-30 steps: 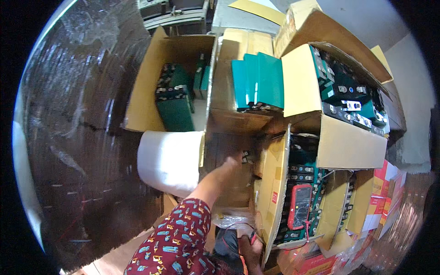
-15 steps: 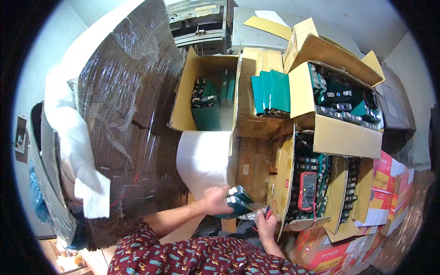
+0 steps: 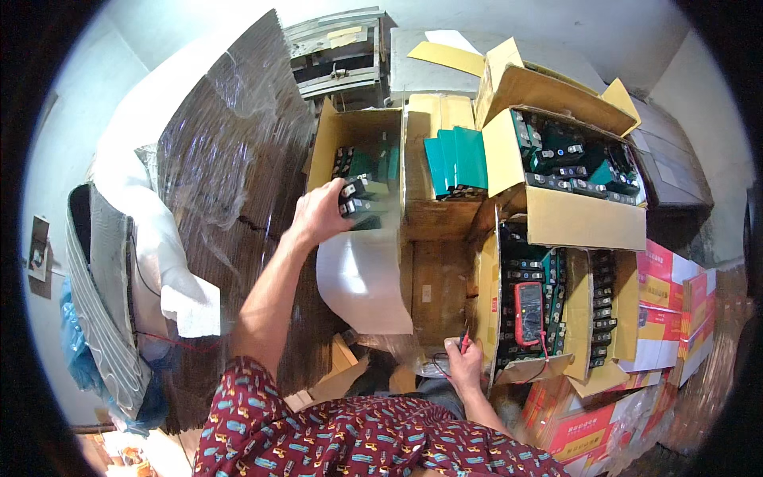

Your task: The person uses a multimeter to test small green electronic modules, touching the probes to terminals on each unit. After testing, the person places the modules into cardboard boxes and closes the boxes.

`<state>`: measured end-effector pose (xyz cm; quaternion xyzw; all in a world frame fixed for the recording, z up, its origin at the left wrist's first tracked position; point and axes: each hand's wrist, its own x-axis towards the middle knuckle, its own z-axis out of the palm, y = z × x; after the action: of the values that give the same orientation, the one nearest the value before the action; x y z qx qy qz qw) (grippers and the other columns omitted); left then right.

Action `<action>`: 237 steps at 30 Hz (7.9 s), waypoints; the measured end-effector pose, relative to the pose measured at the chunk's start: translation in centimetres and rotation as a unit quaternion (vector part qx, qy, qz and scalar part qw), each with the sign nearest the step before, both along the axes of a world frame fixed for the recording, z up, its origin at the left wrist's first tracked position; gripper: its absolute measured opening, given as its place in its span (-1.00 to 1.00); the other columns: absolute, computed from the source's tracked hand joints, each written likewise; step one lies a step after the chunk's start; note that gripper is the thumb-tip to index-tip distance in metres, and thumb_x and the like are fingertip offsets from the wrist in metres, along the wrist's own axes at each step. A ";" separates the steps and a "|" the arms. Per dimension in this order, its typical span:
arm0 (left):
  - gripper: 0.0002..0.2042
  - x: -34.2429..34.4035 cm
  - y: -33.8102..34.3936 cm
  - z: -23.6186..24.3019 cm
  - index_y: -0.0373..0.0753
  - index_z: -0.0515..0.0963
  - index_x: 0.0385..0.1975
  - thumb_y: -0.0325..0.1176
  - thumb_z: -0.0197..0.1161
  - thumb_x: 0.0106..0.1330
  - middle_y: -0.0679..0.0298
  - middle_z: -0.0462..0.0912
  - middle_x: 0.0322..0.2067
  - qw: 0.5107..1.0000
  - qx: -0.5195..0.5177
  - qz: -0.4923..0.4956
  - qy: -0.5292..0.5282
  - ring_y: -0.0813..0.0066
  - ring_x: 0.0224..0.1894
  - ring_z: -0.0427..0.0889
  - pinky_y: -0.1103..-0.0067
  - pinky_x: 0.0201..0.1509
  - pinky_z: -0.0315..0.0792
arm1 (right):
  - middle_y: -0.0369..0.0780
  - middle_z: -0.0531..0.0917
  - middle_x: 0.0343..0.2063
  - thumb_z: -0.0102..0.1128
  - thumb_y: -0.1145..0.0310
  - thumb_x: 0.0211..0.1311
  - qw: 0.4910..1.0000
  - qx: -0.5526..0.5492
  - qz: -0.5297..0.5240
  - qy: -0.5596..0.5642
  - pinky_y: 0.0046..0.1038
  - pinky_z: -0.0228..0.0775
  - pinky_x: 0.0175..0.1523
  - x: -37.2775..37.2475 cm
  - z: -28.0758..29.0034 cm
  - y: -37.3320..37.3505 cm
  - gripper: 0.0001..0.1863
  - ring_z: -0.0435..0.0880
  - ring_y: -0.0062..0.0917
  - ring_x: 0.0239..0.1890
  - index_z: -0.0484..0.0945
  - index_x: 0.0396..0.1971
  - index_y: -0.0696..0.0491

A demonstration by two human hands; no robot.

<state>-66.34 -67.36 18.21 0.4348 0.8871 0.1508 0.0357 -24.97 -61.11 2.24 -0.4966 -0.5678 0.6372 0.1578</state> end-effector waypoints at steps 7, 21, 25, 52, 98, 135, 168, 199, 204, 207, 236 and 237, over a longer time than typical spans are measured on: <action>-0.38 -9.8 5.0 -13.2 -0.17 0.55 -0.02 -0.24 0.58 -0.21 0.09 0.73 -0.18 0.973 -0.196 -0.112 -0.049 0.01 -0.01 0.71 0.19 0.01 0.61 | -0.28 0.68 -0.50 0.36 0.26 0.26 0.995 0.031 -0.004 -0.090 -0.37 0.46 -0.22 3.6 -2.3 -0.5 -0.73 0.60 -0.59 -0.41 0.71 -0.30 0.21; -0.11 -13.1 7.7 -19.7 -0.17 0.36 0.35 -0.20 0.56 -0.12 0.02 0.54 0.21 0.964 -0.222 -0.131 -0.062 0.02 0.28 0.50 0.20 0.29 0.47 | -0.25 0.73 -0.37 0.37 0.25 0.29 0.996 -0.005 -0.048 -0.073 -0.40 0.48 -0.06 1.5 -2.4 1.3 -0.73 0.65 -0.55 -0.27 0.70 -0.21 0.17; -0.16 -14.5 6.3 -21.0 -0.18 0.38 0.35 -0.25 0.50 -0.08 0.07 0.54 0.24 0.965 -0.215 -0.128 -0.076 0.06 0.28 0.51 0.23 0.26 0.50 | -0.37 0.67 -0.39 0.36 0.39 0.31 0.998 -0.001 -0.042 -0.053 -0.55 0.44 -0.13 -0.4 -1.2 2.2 -0.85 0.59 -0.68 -0.32 0.69 -0.24 0.17; -0.73 -9.1 10.2 -24.1 -0.23 0.70 -0.19 -0.24 0.27 0.21 0.06 0.77 -0.18 0.968 -0.234 -0.083 0.022 0.13 -0.02 0.74 0.15 0.08 0.48 | -0.33 0.48 -0.63 0.12 0.16 0.54 0.935 0.321 0.095 0.117 -0.36 0.34 -0.42 -30.3 -4.0 16.9 -0.68 0.52 -0.58 -0.55 0.57 -0.24 0.16; -0.13 -27.7 15.5 -27.6 -0.28 0.33 0.28 -0.13 0.59 -0.08 -0.13 0.58 0.17 0.964 -0.108 0.148 -0.191 -0.12 0.21 0.60 0.14 0.27 0.51 | 0.04 0.67 -0.17 0.16 0.44 0.42 0.795 0.593 0.127 -0.003 -0.18 0.67 -0.29 -45.3 -16.5 24.3 -0.67 0.76 -0.06 -0.23 0.46 0.13 0.16; -0.36 -18.6 10.8 -25.7 -0.34 0.45 0.30 0.04 0.29 0.41 -0.14 0.61 0.15 0.977 -0.007 -0.082 -0.196 -0.08 0.16 0.62 0.17 0.24 0.50 | 0.01 0.69 -0.16 0.06 0.59 0.41 0.776 0.609 0.147 -0.073 -0.26 0.70 -0.28 -45.5 -18.4 25.2 -0.71 0.77 -0.14 -0.24 0.49 0.10 0.17; -0.02 -26.7 31.9 -38.5 -0.45 0.32 0.36 -0.03 0.56 -0.07 -0.19 0.44 0.30 0.885 0.077 0.178 -0.422 0.04 0.33 0.48 0.34 0.40 0.38 | 0.06 0.71 -0.26 0.07 0.54 0.40 0.820 0.555 0.131 -0.054 -0.14 0.62 -0.16 -42.4 -19.1 26.8 -0.65 0.75 -0.03 -0.20 0.46 0.16 0.15; 0.09 -28.7 31.1 -38.7 -0.36 0.22 0.44 0.06 0.63 -0.09 -0.14 0.29 0.43 0.922 -0.022 0.237 -0.305 0.02 0.48 0.30 0.28 0.51 0.26 | 0.09 0.62 -0.21 0.21 0.52 0.09 0.912 0.381 0.070 -0.138 0.00 0.49 -0.01 -51.8 -4.8 24.2 -0.75 0.64 0.11 -0.10 0.42 -0.21 0.16; 0.07 -31.3 26.9 -36.7 -0.37 0.24 0.41 0.00 0.62 -0.12 -0.13 0.39 0.36 0.912 0.103 0.212 -0.335 0.00 0.39 0.41 0.29 0.44 0.35 | 0.13 0.62 -0.29 0.18 0.56 0.05 0.921 0.369 0.096 -0.085 0.03 0.47 -0.02 -52.0 -4.2 24.5 -0.80 0.64 0.13 -0.13 0.43 -0.29 0.17; 0.12 -31.8 25.8 -36.4 -0.35 0.20 0.43 -0.03 0.62 -0.20 -0.16 0.49 0.26 0.931 0.192 0.187 -0.247 -0.09 0.30 0.51 0.25 0.37 0.44 | 0.15 0.63 -0.29 0.18 0.58 0.03 0.908 0.402 0.087 -0.079 0.03 0.48 -0.02 -52.6 -5.5 24.2 -0.78 0.64 0.13 -0.12 0.45 -0.27 0.17; -0.32 -27.0 29.0 -27.2 -0.23 0.43 0.18 -0.19 0.55 0.04 -0.10 0.58 0.10 0.991 -0.126 -0.024 -0.026 -0.17 0.17 0.58 0.12 0.15 0.58 | 0.13 0.67 -0.16 0.15 0.53 0.07 0.937 0.328 0.084 -0.084 -0.05 0.51 0.09 -52.1 -4.1 24.9 -0.74 0.66 0.06 -0.01 0.53 -0.18 0.18; -0.45 -27.6 29.0 -28.1 -0.24 0.56 0.13 -0.24 0.48 0.11 -0.07 0.64 0.07 0.990 -0.141 -0.017 0.001 -0.13 0.16 0.61 0.13 0.18 0.57 | 0.12 0.66 -0.13 0.13 0.52 0.10 0.939 0.320 0.091 -0.088 -0.05 0.50 0.11 -52.0 -3.8 24.5 -0.74 0.65 0.06 0.01 0.53 -0.17 0.18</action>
<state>-93.94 -38.36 -9.85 0.4405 0.8920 0.0229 0.0990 -77.00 -36.65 -1.60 -0.4203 -0.7962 0.3871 0.1989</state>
